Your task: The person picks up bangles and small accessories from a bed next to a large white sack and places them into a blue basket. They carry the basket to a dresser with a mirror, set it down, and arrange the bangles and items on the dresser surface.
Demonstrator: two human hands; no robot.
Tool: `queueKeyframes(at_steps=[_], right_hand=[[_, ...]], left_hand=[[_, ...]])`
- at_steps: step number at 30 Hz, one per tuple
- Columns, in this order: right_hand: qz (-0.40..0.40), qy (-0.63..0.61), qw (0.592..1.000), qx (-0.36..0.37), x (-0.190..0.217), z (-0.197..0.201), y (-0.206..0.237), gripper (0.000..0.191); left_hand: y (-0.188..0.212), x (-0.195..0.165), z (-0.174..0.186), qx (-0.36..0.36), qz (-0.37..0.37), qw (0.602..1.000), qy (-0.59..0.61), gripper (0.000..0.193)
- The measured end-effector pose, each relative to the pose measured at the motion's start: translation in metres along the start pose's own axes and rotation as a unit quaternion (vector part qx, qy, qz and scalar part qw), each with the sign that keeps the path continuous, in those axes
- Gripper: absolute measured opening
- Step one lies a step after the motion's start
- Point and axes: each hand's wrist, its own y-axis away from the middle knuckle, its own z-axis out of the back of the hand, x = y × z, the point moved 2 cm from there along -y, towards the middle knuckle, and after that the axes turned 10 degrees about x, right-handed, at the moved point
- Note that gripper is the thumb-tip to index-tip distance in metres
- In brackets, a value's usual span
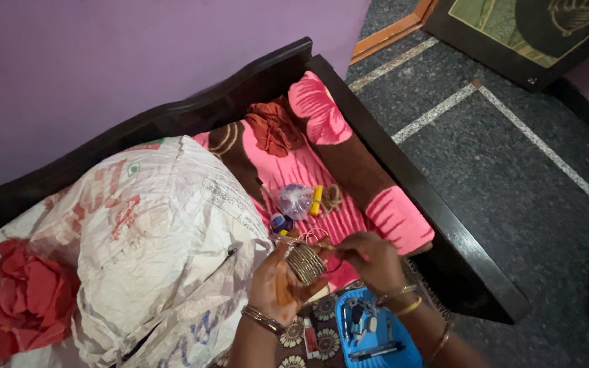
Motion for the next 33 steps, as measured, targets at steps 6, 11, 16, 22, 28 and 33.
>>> queueKeyframes(at_steps=[6, 11, 16, 22, 28, 33], right_hand=[[0.184, 0.038, 0.982, -0.002, 0.024, 0.003, 0.012, 0.019], [0.045, -0.002, 0.999, 0.03, 0.012, 0.001, 0.008, 0.021], [-0.057, -0.022, 0.996, 0.058, -0.03, -0.015, 0.002, 0.021], [-0.148, 0.014, 0.981, 0.122, -0.115, -0.068, -0.029, 0.023], [-0.077, 0.141, 0.954, 0.254, -0.103, -0.133, -0.027, 0.031], [-0.13, 0.273, 0.922, 0.242, -0.045, -0.146, -0.018, 0.044]], left_hand=[[0.007, -0.004, -0.007, 0.023, -0.02, 0.999, 0.01, 0.058], [0.014, -0.005, -0.006, 0.068, -0.054, 0.996, 0.0, 0.056], [0.016, -0.008, 0.011, 0.04, -0.032, 0.999, -0.017, 0.059], [0.024, -0.021, 0.019, 0.037, -0.084, 0.995, -0.025, 0.062], [0.04, -0.038, 0.024, -0.102, -0.071, 0.99, -0.066, 0.065], [0.053, -0.043, 0.02, -0.032, -0.092, 0.993, -0.059, 0.068]])
